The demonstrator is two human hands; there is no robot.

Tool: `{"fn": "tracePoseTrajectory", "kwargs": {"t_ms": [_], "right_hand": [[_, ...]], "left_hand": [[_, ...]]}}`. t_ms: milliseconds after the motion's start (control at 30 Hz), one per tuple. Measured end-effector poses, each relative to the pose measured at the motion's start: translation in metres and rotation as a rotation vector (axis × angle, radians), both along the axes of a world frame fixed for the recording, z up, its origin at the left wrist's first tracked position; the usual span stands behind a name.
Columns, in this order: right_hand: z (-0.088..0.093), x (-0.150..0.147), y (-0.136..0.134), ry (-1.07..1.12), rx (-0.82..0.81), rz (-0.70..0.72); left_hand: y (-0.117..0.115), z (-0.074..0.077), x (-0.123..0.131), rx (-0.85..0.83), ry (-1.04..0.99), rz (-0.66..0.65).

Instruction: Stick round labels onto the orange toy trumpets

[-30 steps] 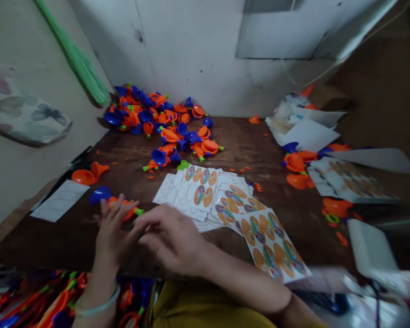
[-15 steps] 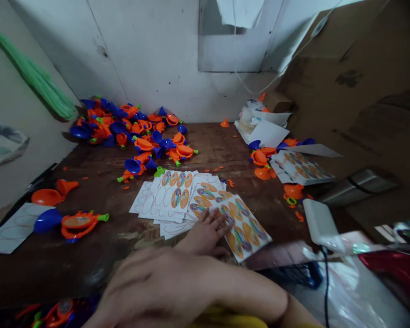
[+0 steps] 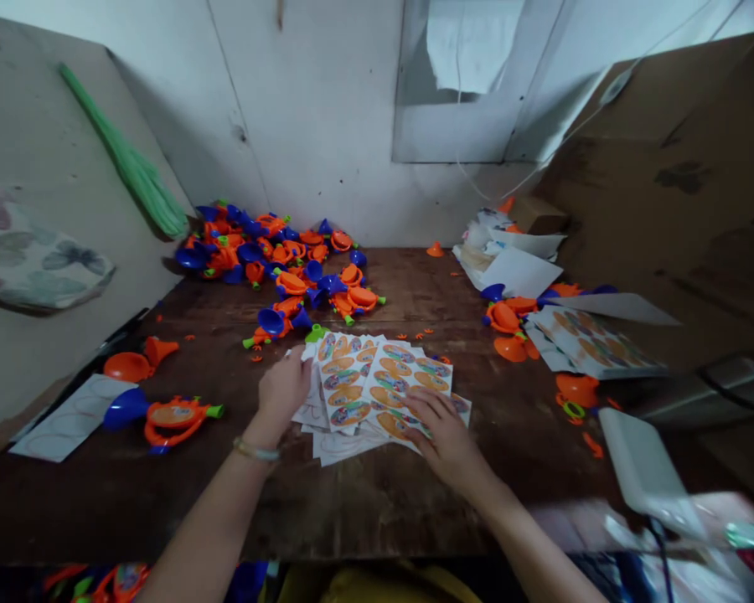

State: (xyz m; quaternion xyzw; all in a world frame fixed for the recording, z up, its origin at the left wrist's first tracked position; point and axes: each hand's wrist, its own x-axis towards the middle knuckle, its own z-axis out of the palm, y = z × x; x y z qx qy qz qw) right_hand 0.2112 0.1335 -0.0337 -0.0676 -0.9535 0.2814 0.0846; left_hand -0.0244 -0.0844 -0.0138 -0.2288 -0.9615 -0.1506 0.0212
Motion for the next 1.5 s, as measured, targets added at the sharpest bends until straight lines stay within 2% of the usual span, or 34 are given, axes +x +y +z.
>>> {"fn": "tracePoseTrajectory", "kwargs": {"t_ms": [100,233,367,567,700,800,967,1067,1167,1267,1400,1500], "right_hand": [[0.002,-0.031,-0.016,-0.165,0.040,0.067],[0.003,-0.046,-0.027,-0.417,0.088,0.098],[0.004,-0.043,-0.027,-0.470,0.092,0.104],[0.002,-0.033,-0.017,-0.410,0.063,0.141],[-0.004,-0.019,-0.002,-0.345,0.057,0.156],[-0.009,-0.005,0.021,-0.322,0.081,0.128],[-0.022,0.016,0.073,-0.190,0.123,0.044],[-0.025,0.014,0.083,0.019,0.082,0.026],[-0.012,-0.003,0.056,0.265,-0.079,-0.019],[0.012,-0.027,0.003,0.421,-0.423,-0.046],[0.043,-0.056,-0.060,0.405,-0.811,-0.030],[0.052,-0.074,-0.084,0.352,-1.045,-0.080]], "left_hand": [[0.004,-0.002,-0.031,-0.033,-0.094,0.072],[0.027,-0.017,-0.031,0.020,-0.147,0.029],[0.039,-0.028,-0.028,0.123,-0.205,0.057],[0.056,-0.029,-0.044,0.339,-0.336,0.139],[0.058,-0.028,-0.047,0.610,-0.429,0.165],[0.042,-0.021,-0.047,0.889,-0.451,0.204],[-0.001,0.008,-0.045,1.393,-0.292,0.351],[-0.016,0.024,-0.028,1.606,-0.212,0.385],[-0.018,0.032,0.003,1.702,-0.253,0.357],[-0.014,0.039,0.034,1.740,-0.325,0.324],[-0.011,0.052,0.065,1.826,-0.384,0.308],[-0.013,0.055,0.084,1.833,-0.401,0.319]]}}
